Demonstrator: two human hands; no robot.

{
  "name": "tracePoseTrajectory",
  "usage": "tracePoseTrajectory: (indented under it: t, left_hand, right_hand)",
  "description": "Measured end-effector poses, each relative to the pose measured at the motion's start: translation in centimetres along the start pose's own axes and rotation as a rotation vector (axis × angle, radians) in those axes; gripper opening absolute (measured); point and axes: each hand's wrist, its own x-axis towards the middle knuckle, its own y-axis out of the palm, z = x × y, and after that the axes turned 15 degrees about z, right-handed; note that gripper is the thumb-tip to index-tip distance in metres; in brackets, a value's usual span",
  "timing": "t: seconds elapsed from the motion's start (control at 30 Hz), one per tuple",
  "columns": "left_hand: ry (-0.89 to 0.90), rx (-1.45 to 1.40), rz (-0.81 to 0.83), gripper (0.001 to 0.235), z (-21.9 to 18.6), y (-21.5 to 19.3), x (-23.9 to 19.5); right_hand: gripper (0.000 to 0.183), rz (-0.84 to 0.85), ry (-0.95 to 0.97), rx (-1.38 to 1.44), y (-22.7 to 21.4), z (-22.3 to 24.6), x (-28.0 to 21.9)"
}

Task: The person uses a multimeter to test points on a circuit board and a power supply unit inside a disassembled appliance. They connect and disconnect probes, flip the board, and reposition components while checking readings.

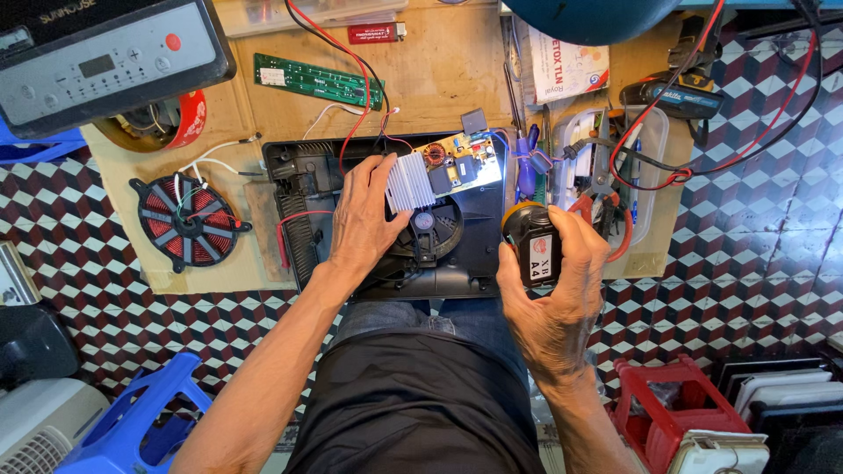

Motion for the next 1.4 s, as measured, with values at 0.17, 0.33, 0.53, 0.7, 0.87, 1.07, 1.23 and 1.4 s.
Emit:
tracePoseTrajectory:
  t: [0.17, 0.33, 0.53, 0.7, 0.87, 1.07, 1.23, 1.4]
  left_hand:
    - [-0.004, 0.003, -0.004, 0.086, -0.1, 0.0, 0.0]
    - [-0.004, 0.003, -0.01, 0.087, -0.1, 0.1, -0.1]
    - [-0.001, 0.003, -0.012, 0.087, 0.0, 0.2, -0.1]
    - [0.005, 0.006, -0.015, 0.087, 0.1, 0.2, -0.1]
    - [0.001, 0.007, -0.01, 0.087, 0.1, 0.3, -0.1]
    - [0.011, 0.011, -0.016, 0.087, 0.0, 0.2, -0.2]
    - [0.009, 0.011, -0.024, 0.087, 0.0, 0.3, -0.3]
    - [0.028, 0.02, -0.052, 0.087, -0.1, 0.4, -0.4]
  right_hand:
    - [0.066, 0.003, -0.025, -0.007, 0.1, 0.0, 0.2]
    - [0.068, 0.015, -0.027, -0.03, 0.3, 0.4, 0.1]
    - [0.067, 0.021, -0.019, -0.024, 0.3, 0.7, 0.1]
    - [0.067, 0.02, 0.009, -0.019, 0.2, 0.7, -0.1]
    - [0.067, 0.02, 0.001, -0.012, 0.3, 0.3, -0.4]
    - [0.068, 0.019, -0.007, -0.006, 0.3, 0.0, -0.6]
    - [0.066, 0.002, -0.002, -0.011, 0.2, 0.1, -0.6]
    - [0.062, -0.018, 0.003, -0.024, -0.2, 0.5, -0.8]
